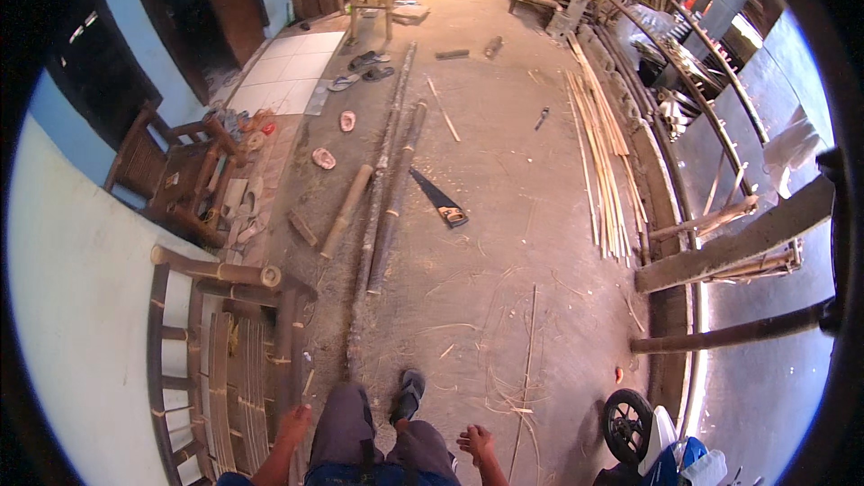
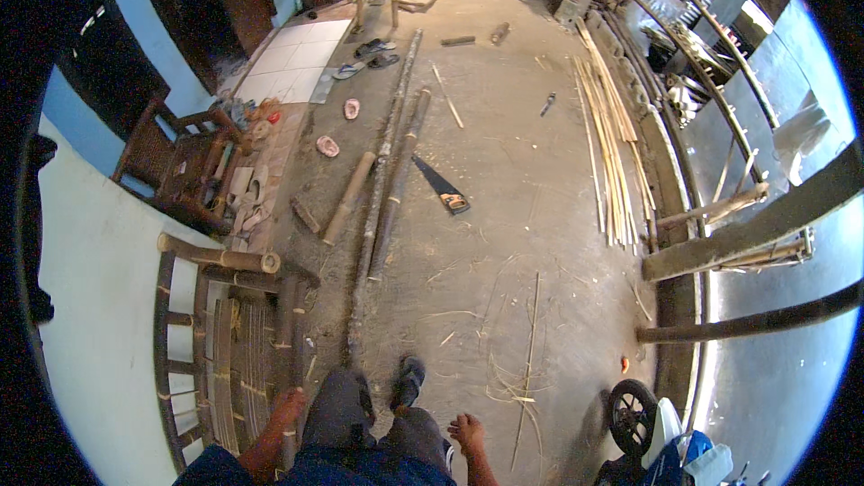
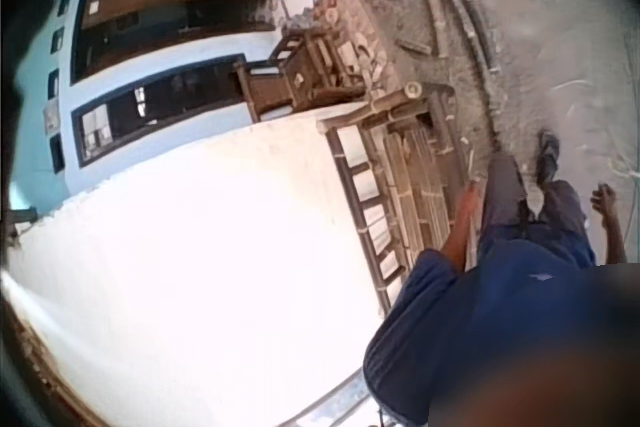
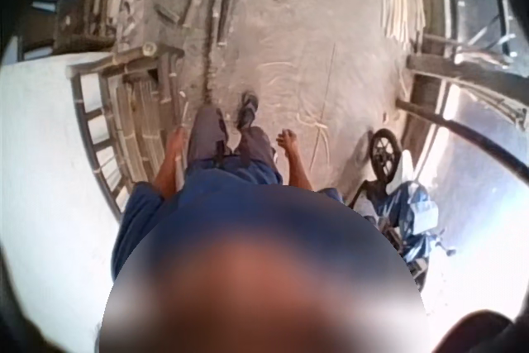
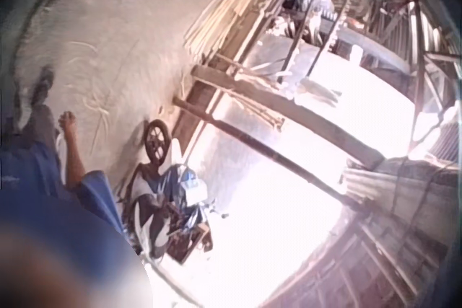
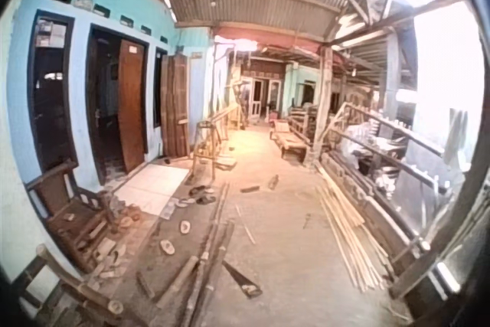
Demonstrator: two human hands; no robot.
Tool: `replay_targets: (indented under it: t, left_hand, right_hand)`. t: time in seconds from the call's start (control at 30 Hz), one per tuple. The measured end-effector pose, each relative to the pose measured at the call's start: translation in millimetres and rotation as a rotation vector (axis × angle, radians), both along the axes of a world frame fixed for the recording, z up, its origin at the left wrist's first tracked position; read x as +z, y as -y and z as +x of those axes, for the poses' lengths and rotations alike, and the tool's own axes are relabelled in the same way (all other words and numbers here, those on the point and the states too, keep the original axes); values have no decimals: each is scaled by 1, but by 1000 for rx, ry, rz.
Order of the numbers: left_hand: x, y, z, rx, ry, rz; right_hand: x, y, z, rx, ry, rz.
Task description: The person uses a machete to split bamboo strips and then weaves them into the frame of a bamboo bench. The person repeatedly splits bamboo, measures fit, and ties the strips to the bench frame, working on multiple sections of the bench.
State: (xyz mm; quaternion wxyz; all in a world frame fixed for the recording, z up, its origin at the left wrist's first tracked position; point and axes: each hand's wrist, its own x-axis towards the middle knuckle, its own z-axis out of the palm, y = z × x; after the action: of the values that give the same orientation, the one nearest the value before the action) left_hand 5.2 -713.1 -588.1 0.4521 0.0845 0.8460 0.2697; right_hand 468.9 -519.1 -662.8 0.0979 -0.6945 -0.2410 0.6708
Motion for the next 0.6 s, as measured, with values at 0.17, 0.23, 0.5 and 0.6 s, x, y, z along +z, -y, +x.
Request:
replay_targets:
  t: [0.17, 0.23, 0.5, 0.6]
  left_hand:
    - [33, -52, -22, 28, -48, 194]
    - [61, -91, -36, 57, -88, 271]
    - [278, -284, -114, 128, -485, 976]
    - [379, -335, -122, 80, -513, 1614]
  right_hand:
    - [9, -33, -23, 62, 38, -32]
    - [5, -44, -20, 53, 68, -62]
    - [24, -112, -24, -46, 170, 77]
    - [38, -143, -51, -100, 146, 173]
